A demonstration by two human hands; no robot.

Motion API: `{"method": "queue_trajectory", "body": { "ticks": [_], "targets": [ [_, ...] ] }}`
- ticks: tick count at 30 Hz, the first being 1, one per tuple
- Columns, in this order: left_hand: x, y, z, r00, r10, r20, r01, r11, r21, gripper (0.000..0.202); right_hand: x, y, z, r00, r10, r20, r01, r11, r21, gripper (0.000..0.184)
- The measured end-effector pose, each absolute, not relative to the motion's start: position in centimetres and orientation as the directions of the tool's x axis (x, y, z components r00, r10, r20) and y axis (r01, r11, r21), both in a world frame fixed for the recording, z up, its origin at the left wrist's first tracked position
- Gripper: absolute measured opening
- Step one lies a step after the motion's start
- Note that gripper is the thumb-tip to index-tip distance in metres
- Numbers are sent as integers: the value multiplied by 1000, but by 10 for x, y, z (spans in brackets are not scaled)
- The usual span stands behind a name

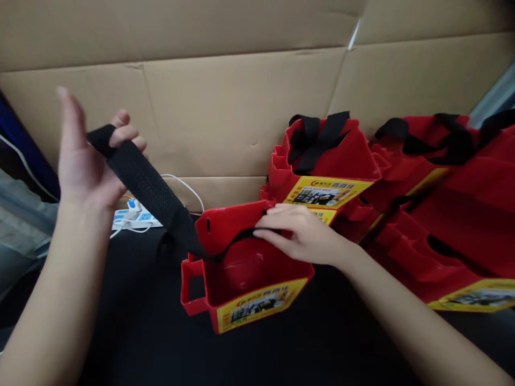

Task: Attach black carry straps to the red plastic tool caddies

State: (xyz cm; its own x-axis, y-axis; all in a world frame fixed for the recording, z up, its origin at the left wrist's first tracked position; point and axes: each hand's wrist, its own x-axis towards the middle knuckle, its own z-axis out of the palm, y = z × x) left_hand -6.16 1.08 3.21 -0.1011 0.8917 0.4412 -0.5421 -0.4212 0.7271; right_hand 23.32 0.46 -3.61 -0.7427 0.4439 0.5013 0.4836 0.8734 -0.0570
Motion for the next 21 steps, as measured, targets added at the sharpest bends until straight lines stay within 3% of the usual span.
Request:
{"method": "queue_trajectory", "body": {
  "ticks": [3, 4, 7, 10, 12, 14, 17, 21],
  "targets": [
    [-81, 32, 25, 9, 895, 446, -541, -371, 755, 41, 239, -11, -21, -863, 317, 394, 266, 947, -179, 23],
    [-92, 41, 20, -26, 867, 497, -492, -444, 749, 33, 241, -15, -17, -885, 295, 360, 227, 949, -220, 23],
    [-128, 63, 5, 16, 766, 643, -91, -639, 764, 16, 246, -23, -8, -934, 264, 239, 176, 926, -335, 24],
    [-147, 70, -2, 39, 730, 683, 64, -683, 727, 20, 249, -26, -3, -947, 249, 202, 151, 903, -403, 23],
    [-145, 63, 0, 22, 716, 698, 70, -697, 713, 25, 247, -28, -1, -946, 232, 227, 117, 896, -428, 19],
    [-132, 51, 7, 30, 733, 679, 32, -680, 732, 27, 244, -29, -2, -896, 256, 363, 102, 914, -393, 15],
    [-99, 26, 20, 129, 825, 550, -162, -530, 833, 29, 238, -22, -9, -717, 382, 582, 289, 924, -250, 22],
    [-53, -1, 29, 326, 828, 457, -323, -356, 877, 19, 234, -6, -25, -685, 549, 478, 510, 831, -224, 34]
  ]
}}
